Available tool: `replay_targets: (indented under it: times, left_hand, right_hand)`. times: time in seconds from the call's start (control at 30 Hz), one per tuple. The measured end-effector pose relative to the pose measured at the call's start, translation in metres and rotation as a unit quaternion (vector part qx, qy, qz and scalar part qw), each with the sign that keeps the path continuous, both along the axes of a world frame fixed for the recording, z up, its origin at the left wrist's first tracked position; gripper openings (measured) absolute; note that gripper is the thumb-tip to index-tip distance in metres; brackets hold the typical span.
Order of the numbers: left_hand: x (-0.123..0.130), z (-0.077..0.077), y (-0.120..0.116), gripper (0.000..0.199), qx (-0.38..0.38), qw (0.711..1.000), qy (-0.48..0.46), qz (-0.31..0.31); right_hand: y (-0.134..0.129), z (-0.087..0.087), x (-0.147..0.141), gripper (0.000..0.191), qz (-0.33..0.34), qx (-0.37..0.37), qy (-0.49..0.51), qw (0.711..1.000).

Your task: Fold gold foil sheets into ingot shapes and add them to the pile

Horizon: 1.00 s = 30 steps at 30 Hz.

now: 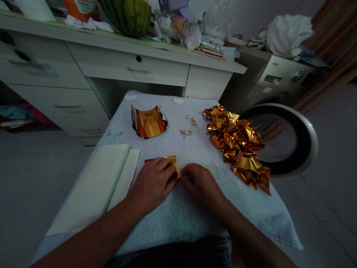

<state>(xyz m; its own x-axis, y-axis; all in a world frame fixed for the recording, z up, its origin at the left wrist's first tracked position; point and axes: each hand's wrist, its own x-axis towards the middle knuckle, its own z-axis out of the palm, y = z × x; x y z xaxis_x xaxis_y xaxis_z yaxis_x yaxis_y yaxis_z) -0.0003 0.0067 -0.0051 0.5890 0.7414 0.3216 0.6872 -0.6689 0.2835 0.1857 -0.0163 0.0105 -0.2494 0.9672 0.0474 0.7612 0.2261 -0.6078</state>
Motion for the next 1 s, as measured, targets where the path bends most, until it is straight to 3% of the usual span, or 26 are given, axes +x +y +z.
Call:
replay_targets:
  times: [0.53,0.77,0.9,1.0]
  left_hand:
    - [0.009,-0.005,-0.007,0.013,0.077,0.996,0.047,0.009]
    - [0.010,-0.006,-0.008,0.015,0.100,0.993,0.058,0.020]
    - [0.010,-0.005,-0.008,0.018,0.111,0.992,0.054,0.016]
    - [0.010,-0.004,-0.008,0.022,0.106,0.994,0.036,0.018]
  right_hand:
    - [-0.015,-0.003,0.000,0.010,0.007,0.022,0.143,0.989]
    - [-0.013,-0.011,-0.002,0.019,-0.003,0.038,0.128,0.991]
    - [-0.012,-0.016,-0.003,0.027,-0.043,0.053,0.084,0.994]
    - [-0.011,-0.017,-0.005,0.020,-0.062,0.053,0.044,0.996]
